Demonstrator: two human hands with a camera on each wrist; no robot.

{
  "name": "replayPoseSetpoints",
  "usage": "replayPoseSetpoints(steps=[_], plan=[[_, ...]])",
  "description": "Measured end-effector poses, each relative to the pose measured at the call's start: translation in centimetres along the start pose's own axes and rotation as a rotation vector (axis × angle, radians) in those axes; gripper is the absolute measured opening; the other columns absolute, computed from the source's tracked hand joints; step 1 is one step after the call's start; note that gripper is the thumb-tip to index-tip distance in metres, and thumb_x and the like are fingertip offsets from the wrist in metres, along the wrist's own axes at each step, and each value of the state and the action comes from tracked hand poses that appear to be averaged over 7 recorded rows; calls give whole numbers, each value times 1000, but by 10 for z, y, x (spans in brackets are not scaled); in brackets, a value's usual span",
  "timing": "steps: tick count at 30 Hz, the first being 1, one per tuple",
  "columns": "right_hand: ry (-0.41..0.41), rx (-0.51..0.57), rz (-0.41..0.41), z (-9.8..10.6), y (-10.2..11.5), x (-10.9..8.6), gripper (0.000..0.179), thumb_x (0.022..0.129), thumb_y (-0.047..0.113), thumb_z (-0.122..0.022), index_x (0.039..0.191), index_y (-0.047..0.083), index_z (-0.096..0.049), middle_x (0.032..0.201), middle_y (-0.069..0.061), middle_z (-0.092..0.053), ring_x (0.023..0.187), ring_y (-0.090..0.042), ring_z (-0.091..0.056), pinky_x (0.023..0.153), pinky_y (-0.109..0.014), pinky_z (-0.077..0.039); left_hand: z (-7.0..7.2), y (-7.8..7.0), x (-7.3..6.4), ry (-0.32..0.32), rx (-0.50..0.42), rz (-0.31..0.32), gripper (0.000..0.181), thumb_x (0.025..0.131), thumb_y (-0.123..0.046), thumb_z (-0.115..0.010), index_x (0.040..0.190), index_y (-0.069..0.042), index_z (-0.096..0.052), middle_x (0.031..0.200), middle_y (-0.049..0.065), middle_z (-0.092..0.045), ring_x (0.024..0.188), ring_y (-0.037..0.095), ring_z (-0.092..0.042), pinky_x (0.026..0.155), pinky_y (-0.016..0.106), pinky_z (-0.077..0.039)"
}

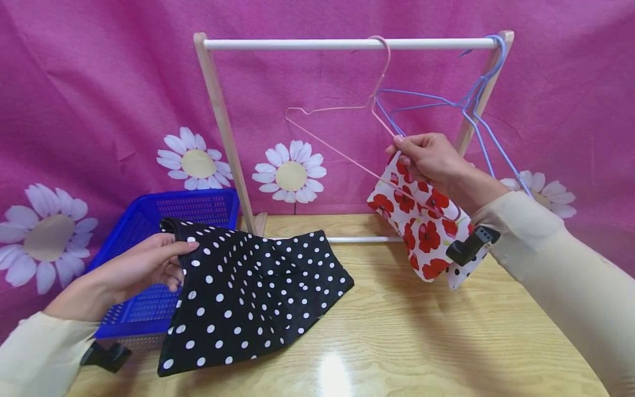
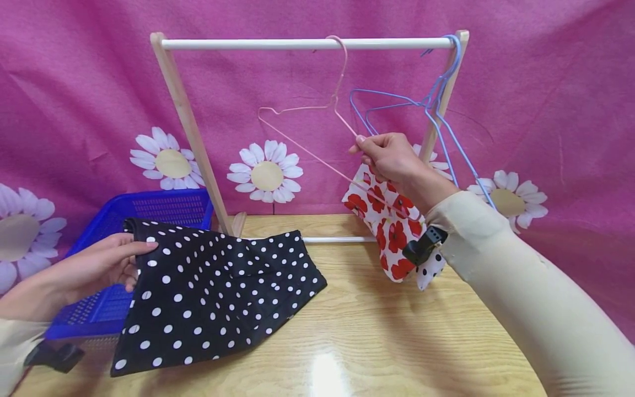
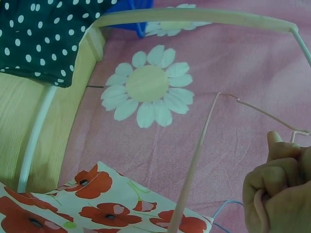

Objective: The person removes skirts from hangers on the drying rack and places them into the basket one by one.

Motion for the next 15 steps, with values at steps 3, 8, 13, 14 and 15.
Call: replayPoseSetpoints(steps=[3,8,13,14,15], plan=[[-2,3,0,-1,1,0,34,106,31,-51,81,25,-74,57,8,-46,44,-4,-29,42,-23,-20,-2,-3,2,9,-18,-26,30,110,-33,-41,106,-13,-63,88,-5,-76,68,8,-69,67,27,-60],[-1,-1,2,-3,2,0,36,107,30,-50,81,24,-74,57,8,-45,45,-4,-29,42,-22,-21,-6,-8,6,19,-90,-86,29,110,-28,-40,102,-14,-65,86,-3,-78,71,9,-73,68,27,-59],[-7,-2,1,-4,2,0,36,107,30,-50,80,25,-74,56,8,-45,45,-5,-29,42,-22,-22,-10,-17,9,7,-159,-138,32,110,-26,-40,100,-15,-68,87,0,-80,74,12,-75,69,28,-61],[-8,-4,2,-4,2,0,36,106,30,-50,80,25,-74,57,8,-45,45,-5,-29,42,-22,-22,-9,-19,9,-2,-172,-145,32,110,-26,-41,101,-15,-69,87,0,-80,74,11,-75,69,28,-61],[-9,-6,2,-4,2,0,35,106,30,-51,80,25,-74,57,8,-45,45,-5,-29,42,-21,-23,-9,-20,9,-14,-187,-150,32,110,-26,-41,101,-15,-70,88,0,-80,75,11,-75,69,28,-61]])
Point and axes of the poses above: each hand's wrist, its own x-axis towards the middle knuckle, its own z-axis out of the back of the hand, y = z × x, the point moved 9 cm from there along x, towards the middle knuckle
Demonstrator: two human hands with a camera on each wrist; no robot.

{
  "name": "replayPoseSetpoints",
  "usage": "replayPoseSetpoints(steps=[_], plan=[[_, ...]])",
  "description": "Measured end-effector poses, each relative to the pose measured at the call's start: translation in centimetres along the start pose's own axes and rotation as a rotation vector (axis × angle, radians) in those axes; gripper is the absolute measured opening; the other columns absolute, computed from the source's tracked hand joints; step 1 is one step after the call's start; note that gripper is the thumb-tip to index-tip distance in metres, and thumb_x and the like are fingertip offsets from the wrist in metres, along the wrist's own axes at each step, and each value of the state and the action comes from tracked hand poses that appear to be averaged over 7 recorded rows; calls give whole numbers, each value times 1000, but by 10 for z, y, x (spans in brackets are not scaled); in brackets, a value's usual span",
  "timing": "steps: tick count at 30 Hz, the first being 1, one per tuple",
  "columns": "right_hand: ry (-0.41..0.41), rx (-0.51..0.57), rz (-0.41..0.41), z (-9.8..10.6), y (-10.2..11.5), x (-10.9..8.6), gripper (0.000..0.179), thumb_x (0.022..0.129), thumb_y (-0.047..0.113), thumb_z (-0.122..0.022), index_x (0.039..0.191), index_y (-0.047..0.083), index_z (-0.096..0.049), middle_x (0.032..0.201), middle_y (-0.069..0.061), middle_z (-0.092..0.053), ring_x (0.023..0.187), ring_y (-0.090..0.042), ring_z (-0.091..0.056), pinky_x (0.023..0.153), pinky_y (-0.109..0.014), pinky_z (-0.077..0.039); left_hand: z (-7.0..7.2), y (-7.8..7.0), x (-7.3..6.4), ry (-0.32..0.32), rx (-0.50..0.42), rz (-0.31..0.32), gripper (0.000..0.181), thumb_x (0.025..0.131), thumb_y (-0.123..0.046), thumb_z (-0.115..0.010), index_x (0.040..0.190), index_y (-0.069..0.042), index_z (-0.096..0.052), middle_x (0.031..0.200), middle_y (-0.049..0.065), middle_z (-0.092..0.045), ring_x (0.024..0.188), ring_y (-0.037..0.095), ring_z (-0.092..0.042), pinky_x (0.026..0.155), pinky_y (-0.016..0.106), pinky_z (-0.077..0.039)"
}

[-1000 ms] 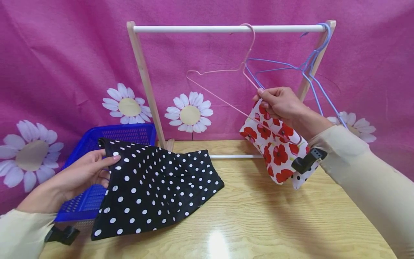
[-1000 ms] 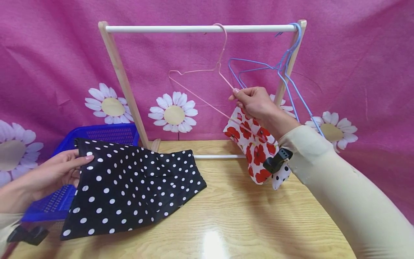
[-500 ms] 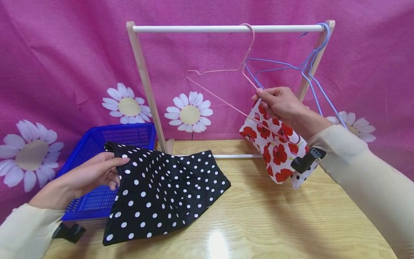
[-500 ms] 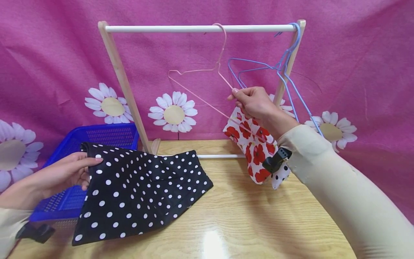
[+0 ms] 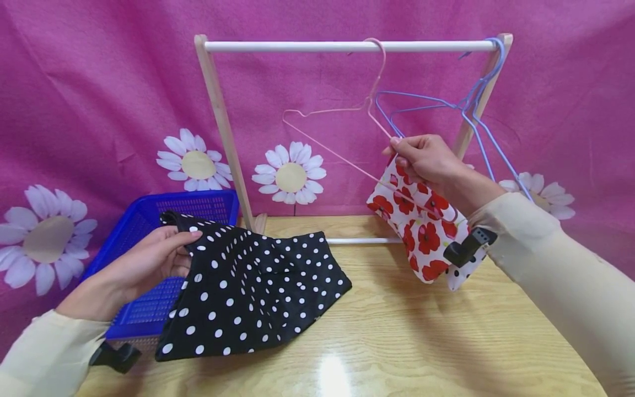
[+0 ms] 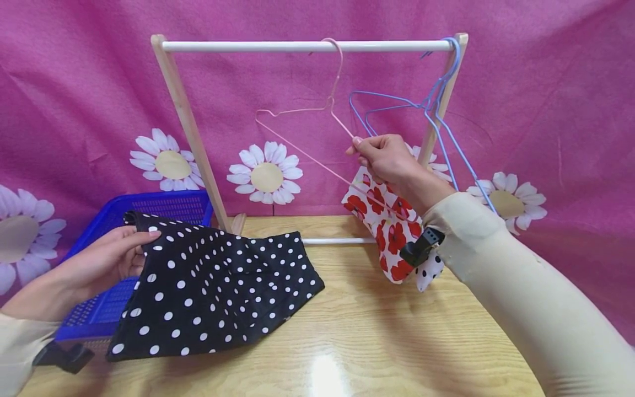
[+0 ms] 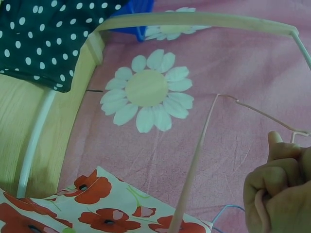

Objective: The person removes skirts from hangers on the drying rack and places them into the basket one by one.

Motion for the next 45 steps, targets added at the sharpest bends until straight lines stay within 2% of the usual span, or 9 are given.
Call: replayPoseSetpoints(steps=[7,19,25,32,34,36,39,42,45], plan=[[11,19,-1,-2,1,-1,34,106,31,-51,82,24,-73,58,9,-46,45,-4,-29,42,-21,-23,2,-10,1,-66,-162,-61,25,110,-23,-44,101,-14,-65,87,-1,-79,76,9,-74,66,24,-60],[22,39,3,-5,3,0,35,106,31,-51,81,23,-74,60,8,-45,46,-4,-29,43,-21,-22,3,-34,1,-61,-341,-194,24,110,-18,-42,99,-10,-63,91,0,-79,74,11,-73,64,22,-58],[23,32,4,-7,4,0,37,107,29,-50,79,23,-73,59,8,-45,45,-4,-29,43,-21,-21,9,-46,2,-165,-245,-159,22,108,-20,-48,87,-16,-45,83,-6,-76,67,4,-64,48,18,-38],[28,39,6,-8,5,0,37,107,29,-49,79,22,-73,59,9,-45,45,-3,-29,44,-21,-20,5,-68,7,-176,-126,-181,55,106,-18,-51,52,-15,-49,64,-3,-72,66,3,-63,50,26,-32],[28,39,4,-8,5,0,36,106,30,-50,79,22,-73,59,9,-45,45,-3,-29,43,-21,-20,5,-73,7,-196,-93,-178,54,105,-18,-53,53,-12,-46,63,-3,-72,66,2,-64,51,25,-32],[26,38,3,-8,5,0,37,107,30,-50,79,23,-73,58,9,-45,45,-3,-29,43,-21,-20,7,-75,7,-220,-86,-157,40,105,-19,-54,67,-10,-45,65,-6,-73,64,1,-61,52,22,-33],[23,25,2,-8,5,0,37,107,29,-49,79,23,-73,58,9,-46,44,-3,-28,43,-20,-20,7,-80,7,-226,-67,-159,36,105,-20,-53,71,-9,-47,60,-12,-63,53,5,-41,51,25,-25],[22,11,4,-8,6,0,38,107,28,-49,79,22,-72,58,8,-46,45,-3,-28,43,-21,-20,4,-85,10,-214,-76,-185,51,106,-19,-52,56,-11,-48,53,-10,-46,52,11,-26,55,33,-16],[22,2,4,-7,5,0,37,107,28,-49,79,22,-72,58,8,-46,45,-4,-28,43,-22,-19,2,-90,13,-203,-125,-206,60,106,-18,-52,47,-13,-44,52,-7,-47,51,9,-33,57,35,-12]])
Point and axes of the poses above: each hand's wrist, its own x-axis towards the middle knuckle, its own z-axis out of the back of the hand, y = z × x, the point moved 9 cm from there along x, towards the middle knuckle
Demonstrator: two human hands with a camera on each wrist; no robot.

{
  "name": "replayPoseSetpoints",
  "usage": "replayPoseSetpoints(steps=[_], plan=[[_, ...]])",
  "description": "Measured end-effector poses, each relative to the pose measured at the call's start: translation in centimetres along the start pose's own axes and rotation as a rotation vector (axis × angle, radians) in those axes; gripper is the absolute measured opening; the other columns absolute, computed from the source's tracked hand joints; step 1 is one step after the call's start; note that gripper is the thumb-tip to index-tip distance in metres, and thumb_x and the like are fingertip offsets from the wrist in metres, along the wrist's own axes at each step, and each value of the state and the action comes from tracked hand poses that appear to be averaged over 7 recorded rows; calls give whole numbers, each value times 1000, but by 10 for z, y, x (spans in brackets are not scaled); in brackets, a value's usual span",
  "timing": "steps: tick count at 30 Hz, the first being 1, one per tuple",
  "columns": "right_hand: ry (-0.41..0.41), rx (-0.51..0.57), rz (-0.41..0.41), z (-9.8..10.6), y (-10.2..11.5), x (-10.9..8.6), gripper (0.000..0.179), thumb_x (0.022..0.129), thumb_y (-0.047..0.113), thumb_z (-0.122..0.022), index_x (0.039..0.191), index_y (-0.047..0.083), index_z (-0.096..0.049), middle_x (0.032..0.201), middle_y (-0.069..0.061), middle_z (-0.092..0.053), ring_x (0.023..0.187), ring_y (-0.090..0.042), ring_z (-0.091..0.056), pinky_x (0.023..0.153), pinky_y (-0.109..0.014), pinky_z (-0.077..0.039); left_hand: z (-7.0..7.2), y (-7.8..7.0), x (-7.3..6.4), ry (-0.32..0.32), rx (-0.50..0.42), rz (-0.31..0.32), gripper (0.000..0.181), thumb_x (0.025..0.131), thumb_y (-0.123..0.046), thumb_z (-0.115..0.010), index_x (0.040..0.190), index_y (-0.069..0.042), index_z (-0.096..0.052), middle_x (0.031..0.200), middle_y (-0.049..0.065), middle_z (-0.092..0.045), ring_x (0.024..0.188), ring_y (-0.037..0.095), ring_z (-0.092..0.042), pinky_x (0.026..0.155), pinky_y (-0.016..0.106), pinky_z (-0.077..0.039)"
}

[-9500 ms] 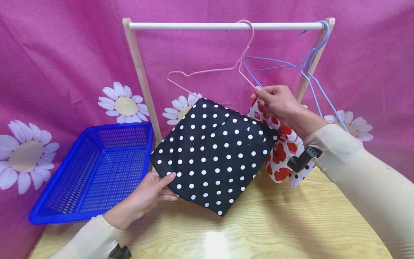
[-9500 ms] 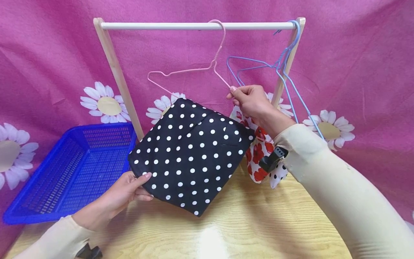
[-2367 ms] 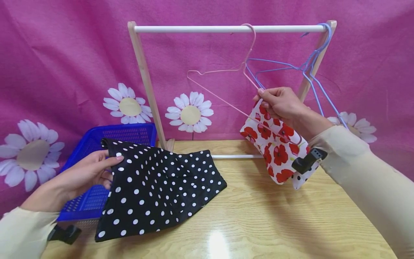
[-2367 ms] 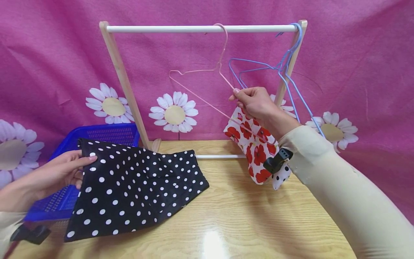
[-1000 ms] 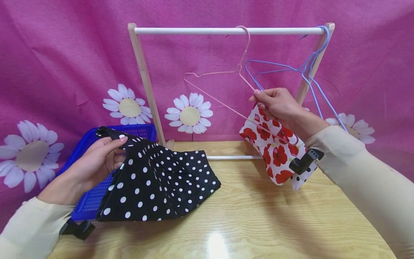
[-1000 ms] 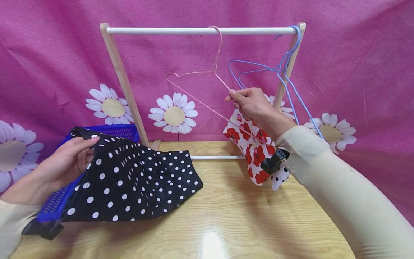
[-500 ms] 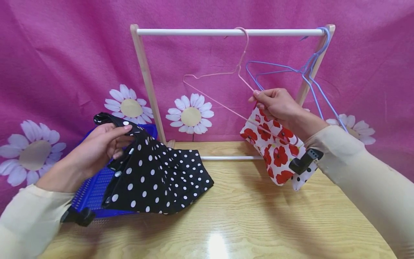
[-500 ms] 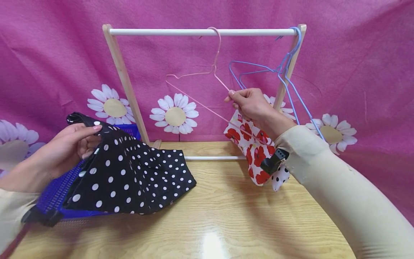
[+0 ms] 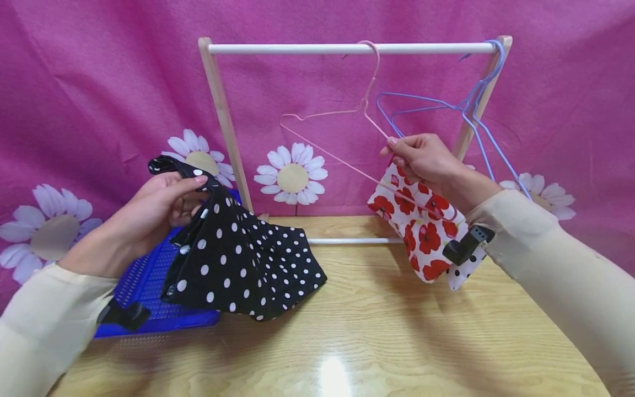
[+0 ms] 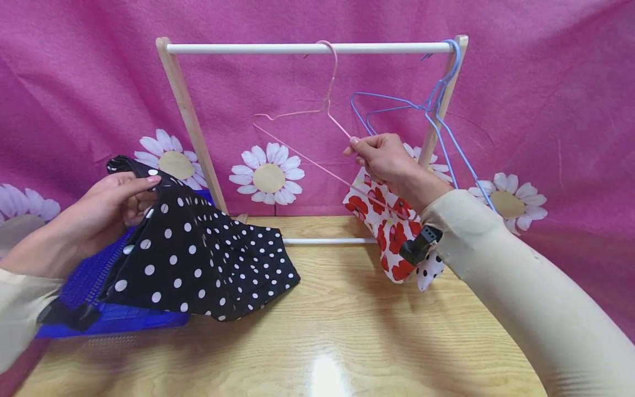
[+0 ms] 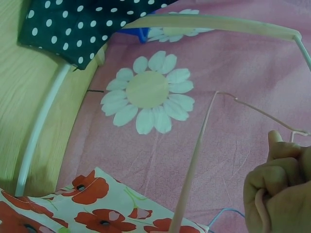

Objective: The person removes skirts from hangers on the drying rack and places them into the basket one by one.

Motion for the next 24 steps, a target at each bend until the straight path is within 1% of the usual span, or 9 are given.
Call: replayPoseSetpoints(steps=[3,5,6,8,10,15,18,21,24], plan=[[1,-3,-2,0,0,1,37,107,29,-49,79,23,-73,58,8,-46,45,-4,-28,44,-22,-20,-1,-4,2,-4,-45,-6,62,106,-18,-53,44,-11,-43,56,-5,-54,51,4,-43,55,33,-10],[0,-4,-1,0,0,1,37,107,29,-49,79,23,-73,57,8,-46,45,-4,-28,44,-21,-20,0,-6,3,-5,-71,-2,58,106,-17,-53,49,-12,-46,61,-5,-62,52,4,-46,52,29,-9],[0,-4,-1,0,0,1,37,107,29,-49,79,23,-73,57,8,-46,45,-4,-28,43,-21,-20,0,-7,4,-7,-80,2,52,105,-18,-53,54,-12,-49,64,-5,-64,53,3,-47,50,27,-10],[0,-1,1,0,0,1,37,107,28,-49,78,23,-73,57,8,-46,45,-4,-28,43,-21,-20,2,-10,4,-13,-100,10,43,105,-18,-54,62,-13,-53,70,-4,-70,54,3,-52,46,22,-16],[-1,2,2,0,0,1,37,107,28,-49,78,23,-73,57,8,-45,45,-4,-28,43,-22,-20,3,-12,5,-19,-120,19,39,105,-18,-55,66,-13,-54,77,-2,-74,56,4,-58,44,18,-23],[-2,12,1,-1,0,1,37,107,29,-50,78,23,-73,57,9,-46,44,-3,-28,43,-21,-20,2,-21,6,-1,-154,10,34,105,-18,-54,73,-10,-63,81,0,-76,58,5,-62,43,19,-23],[-5,7,0,-1,0,1,36,106,30,-51,79,23,-73,57,9,-46,44,-3,-28,42,-20,-21,0,-26,8,13,-182,0,25,105,-17,-54,86,-8,-67,81,-1,-77,59,6,-63,44,21,-17],[-5,-9,1,-2,1,1,34,106,31,-51,80,23,-73,57,9,-47,43,-3,-28,41,-20,-21,-1,-32,10,22,-207,-17,24,105,-17,-55,88,-8,-68,81,-1,-77,59,6,-63,46,23,-13],[-3,-22,2,-2,1,1,33,106,31,-51,82,22,-72,57,8,-47,44,-4,-28,41,-20,-20,-3,-37,11,39,-228,-37,25,106,-17,-53,90,-8,-70,81,-1,-77,60,5,-62,45,20,-17]])
Point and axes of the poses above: each hand's wrist, its own x-axis towards the middle knuckle, its own z-axis out of the back of the hand, y = z × x, the point moved 9 cm from there along x, towards the middle knuckle
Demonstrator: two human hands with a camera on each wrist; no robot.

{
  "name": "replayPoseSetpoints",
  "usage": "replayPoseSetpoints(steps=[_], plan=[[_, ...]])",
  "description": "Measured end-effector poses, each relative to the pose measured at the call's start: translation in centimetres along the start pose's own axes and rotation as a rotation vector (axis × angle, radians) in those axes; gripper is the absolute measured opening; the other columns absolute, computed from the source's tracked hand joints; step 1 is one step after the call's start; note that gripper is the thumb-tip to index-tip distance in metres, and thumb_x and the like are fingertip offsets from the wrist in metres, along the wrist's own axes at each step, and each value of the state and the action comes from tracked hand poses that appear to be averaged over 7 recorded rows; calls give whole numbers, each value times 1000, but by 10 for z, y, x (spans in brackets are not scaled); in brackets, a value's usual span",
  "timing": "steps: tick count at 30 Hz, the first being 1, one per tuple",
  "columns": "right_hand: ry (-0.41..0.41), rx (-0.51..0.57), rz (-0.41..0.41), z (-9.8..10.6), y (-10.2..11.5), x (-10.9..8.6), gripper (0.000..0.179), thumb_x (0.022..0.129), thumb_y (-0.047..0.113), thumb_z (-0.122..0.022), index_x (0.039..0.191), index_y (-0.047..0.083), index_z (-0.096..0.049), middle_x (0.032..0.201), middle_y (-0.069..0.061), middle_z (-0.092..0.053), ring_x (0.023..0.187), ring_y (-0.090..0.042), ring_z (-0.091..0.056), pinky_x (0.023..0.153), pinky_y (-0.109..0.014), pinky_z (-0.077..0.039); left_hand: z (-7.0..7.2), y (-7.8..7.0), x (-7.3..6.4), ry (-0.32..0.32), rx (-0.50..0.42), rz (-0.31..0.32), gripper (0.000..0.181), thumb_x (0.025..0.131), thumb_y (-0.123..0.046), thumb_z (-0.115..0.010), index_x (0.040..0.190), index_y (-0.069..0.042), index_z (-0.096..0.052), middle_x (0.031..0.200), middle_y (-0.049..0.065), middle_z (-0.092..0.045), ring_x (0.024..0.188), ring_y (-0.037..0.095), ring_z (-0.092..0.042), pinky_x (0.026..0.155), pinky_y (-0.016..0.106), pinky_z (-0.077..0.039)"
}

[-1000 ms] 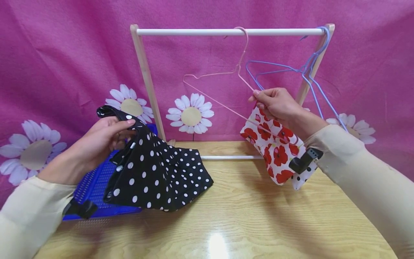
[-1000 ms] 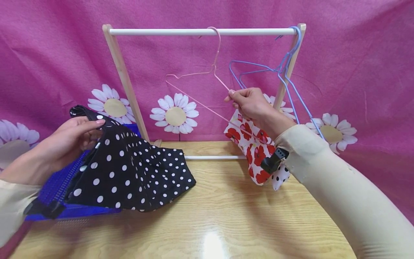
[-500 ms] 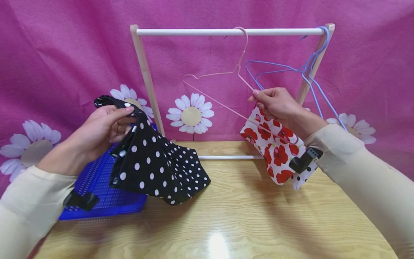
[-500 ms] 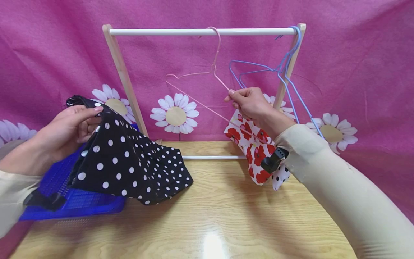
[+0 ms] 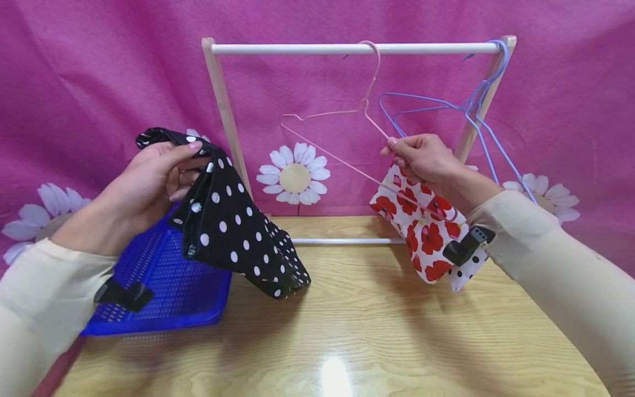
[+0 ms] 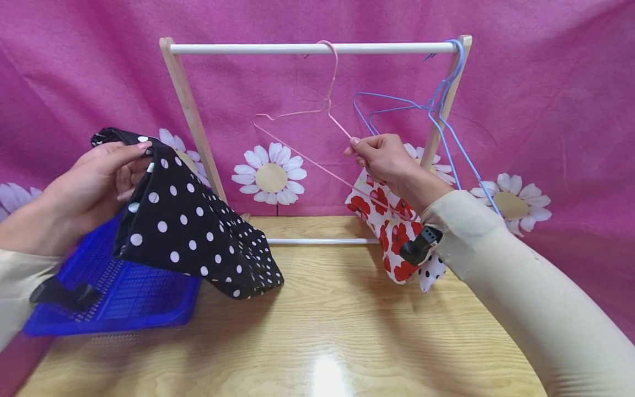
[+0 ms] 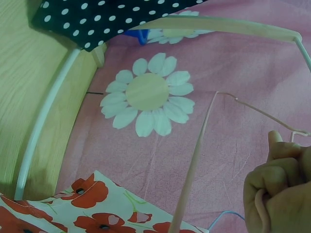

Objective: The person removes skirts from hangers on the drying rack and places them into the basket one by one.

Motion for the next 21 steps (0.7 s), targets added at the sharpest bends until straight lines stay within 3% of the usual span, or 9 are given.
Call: replayPoseSetpoints(steps=[5,8,12,16,21], plan=[[4,-5,5,0,1,1,34,106,29,-50,82,22,-72,57,8,-48,44,-4,-28,42,-21,-20,-3,-7,2,0,28,-31,33,106,-19,-53,85,-9,-76,75,-1,-77,58,3,-57,46,16,-30],[3,-6,9,0,1,1,34,106,29,-50,82,22,-72,57,8,-48,43,-4,-28,41,-21,-20,-3,-11,3,-11,50,-47,36,106,-20,-53,80,-10,-77,65,-4,-68,51,4,-42,45,18,-20],[1,-2,9,1,0,2,34,106,29,-50,81,22,-72,56,8,-47,43,-3,-28,41,-20,-20,-5,-15,5,5,6,-53,35,107,-19,-50,83,-7,-73,64,-4,-58,57,10,-22,49,23,-3],[6,16,20,0,0,3,35,106,28,-50,80,23,-72,55,9,-47,42,-3,-28,41,-21,-19,-5,-19,6,-18,-75,-52,28,107,-17,-49,88,-6,-67,72,-2,-66,53,9,-29,43,19,-4],[18,34,32,-1,1,4,34,106,27,-52,80,21,-73,55,9,-47,42,-3,-28,41,-23,-18,-3,-24,5,-52,-150,-45,25,107,-15,-49,92,-4,-65,74,2,-68,51,8,-41,36,15,-21]])
Point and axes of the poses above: each hand's wrist, its own x-axis towards the middle knuckle, its own z-axis out of the back of the hand, y = z × x, the point moved 9 cm from there along x, towards the middle knuckle
